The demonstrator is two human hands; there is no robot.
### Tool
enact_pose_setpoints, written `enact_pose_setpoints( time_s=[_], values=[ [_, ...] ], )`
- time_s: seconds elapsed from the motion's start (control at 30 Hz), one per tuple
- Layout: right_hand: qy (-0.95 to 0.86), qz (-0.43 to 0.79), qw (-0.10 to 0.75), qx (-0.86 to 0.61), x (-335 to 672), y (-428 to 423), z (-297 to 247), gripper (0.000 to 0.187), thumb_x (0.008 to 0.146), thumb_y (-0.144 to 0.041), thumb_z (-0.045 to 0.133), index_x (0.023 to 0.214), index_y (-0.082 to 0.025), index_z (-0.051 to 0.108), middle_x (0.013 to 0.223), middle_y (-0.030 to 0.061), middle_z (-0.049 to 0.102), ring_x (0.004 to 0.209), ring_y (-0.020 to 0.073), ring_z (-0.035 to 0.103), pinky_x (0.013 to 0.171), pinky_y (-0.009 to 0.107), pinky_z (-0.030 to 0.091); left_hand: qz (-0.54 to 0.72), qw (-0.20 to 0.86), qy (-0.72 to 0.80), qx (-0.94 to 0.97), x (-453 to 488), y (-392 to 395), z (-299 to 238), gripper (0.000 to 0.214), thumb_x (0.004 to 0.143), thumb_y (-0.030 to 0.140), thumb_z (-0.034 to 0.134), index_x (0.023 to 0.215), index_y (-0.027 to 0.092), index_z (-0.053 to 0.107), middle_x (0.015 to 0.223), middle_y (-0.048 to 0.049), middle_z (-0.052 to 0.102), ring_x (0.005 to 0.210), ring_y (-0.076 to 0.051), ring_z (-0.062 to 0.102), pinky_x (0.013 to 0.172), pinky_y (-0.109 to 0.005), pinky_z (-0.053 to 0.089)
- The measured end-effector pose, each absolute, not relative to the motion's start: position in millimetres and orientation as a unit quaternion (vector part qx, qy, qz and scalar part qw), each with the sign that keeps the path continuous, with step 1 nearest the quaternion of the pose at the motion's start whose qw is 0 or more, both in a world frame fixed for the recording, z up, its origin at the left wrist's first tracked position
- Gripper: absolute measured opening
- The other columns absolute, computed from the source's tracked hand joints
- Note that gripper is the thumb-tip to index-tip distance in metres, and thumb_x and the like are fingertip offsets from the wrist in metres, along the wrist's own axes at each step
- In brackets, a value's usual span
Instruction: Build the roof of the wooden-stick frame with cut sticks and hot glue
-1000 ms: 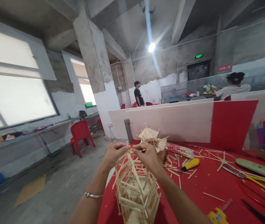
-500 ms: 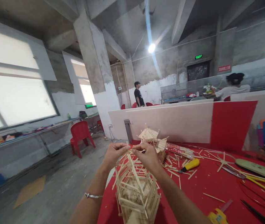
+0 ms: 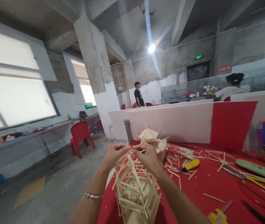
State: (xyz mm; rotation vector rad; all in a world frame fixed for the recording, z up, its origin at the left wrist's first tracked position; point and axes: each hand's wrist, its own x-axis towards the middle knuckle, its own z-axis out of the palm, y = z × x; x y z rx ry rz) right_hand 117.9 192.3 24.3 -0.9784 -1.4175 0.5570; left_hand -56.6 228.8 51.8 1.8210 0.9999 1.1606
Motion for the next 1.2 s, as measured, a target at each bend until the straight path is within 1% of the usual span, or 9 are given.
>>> enact_pose_setpoints(
  time_s=[0.33, 0.6, 0.77, 1.03, 1.2],
  values=[
    [-0.616, 0.248, 0.617, -0.422, 117.9, 190.5, 26.0, 0.013, 0.076, -0.026, 0.066, 0.079, -0.020, 0.077, 0.079, 0.0032, 0.073, 0.075, 0.0174, 0.066, 0.069, 0.027, 0.050, 0.452, 0.365, 0.386, 0.717, -55.8, 227.4, 52.6, 0.033, 0.070, 0.045, 0.075, 0.069, 0.012, 0.072, 0.055, 0.0028, 0.047, 0.053, -0.007, 0.032, 0.050, -0.021, 0.024],
    [-0.617, 0.246, 0.618, -0.421, 117.8, 190.2, 25.6, 0.013, 0.076, -0.025, 0.065, 0.078, -0.020, 0.077, 0.078, 0.0028, 0.072, 0.075, 0.0168, 0.066, 0.069, 0.027, 0.049, 0.454, 0.369, 0.385, 0.714, -55.7, 229.2, 52.3, 0.033, 0.069, 0.044, 0.076, 0.069, 0.012, 0.073, 0.054, 0.0030, 0.045, 0.053, -0.007, 0.032, 0.049, -0.021, 0.024],
    [-0.618, 0.245, 0.616, -0.423, 118.0, 188.5, 27.7, 0.013, 0.076, -0.026, 0.065, 0.077, -0.020, 0.077, 0.079, 0.0032, 0.073, 0.076, 0.0173, 0.066, 0.069, 0.027, 0.050, 0.460, 0.369, 0.386, 0.710, -54.9, 227.6, 53.7, 0.031, 0.069, 0.043, 0.076, 0.069, 0.012, 0.074, 0.053, 0.0028, 0.048, 0.052, -0.007, 0.031, 0.048, -0.020, 0.023],
    [-0.616, 0.244, 0.613, -0.430, 118.2, 190.3, 26.1, 0.013, 0.075, -0.027, 0.066, 0.078, -0.020, 0.077, 0.081, 0.0041, 0.073, 0.078, 0.0187, 0.066, 0.070, 0.029, 0.051, 0.467, 0.374, 0.390, 0.700, -51.3, 222.0, 58.9, 0.032, 0.065, 0.043, 0.079, 0.067, 0.012, 0.074, 0.052, 0.0030, 0.049, 0.049, -0.006, 0.030, 0.047, -0.020, 0.023],
    [-0.615, 0.246, 0.612, -0.432, 118.3, 189.8, 26.2, 0.015, 0.076, -0.029, 0.065, 0.080, -0.020, 0.077, 0.082, 0.0046, 0.073, 0.077, 0.0187, 0.066, 0.070, 0.029, 0.051, 0.464, 0.371, 0.391, 0.703, -50.2, 220.9, 60.1, 0.032, 0.065, 0.043, 0.078, 0.067, 0.011, 0.074, 0.049, 0.0040, 0.045, 0.048, -0.006, 0.028, 0.046, -0.020, 0.022]
  ],
)
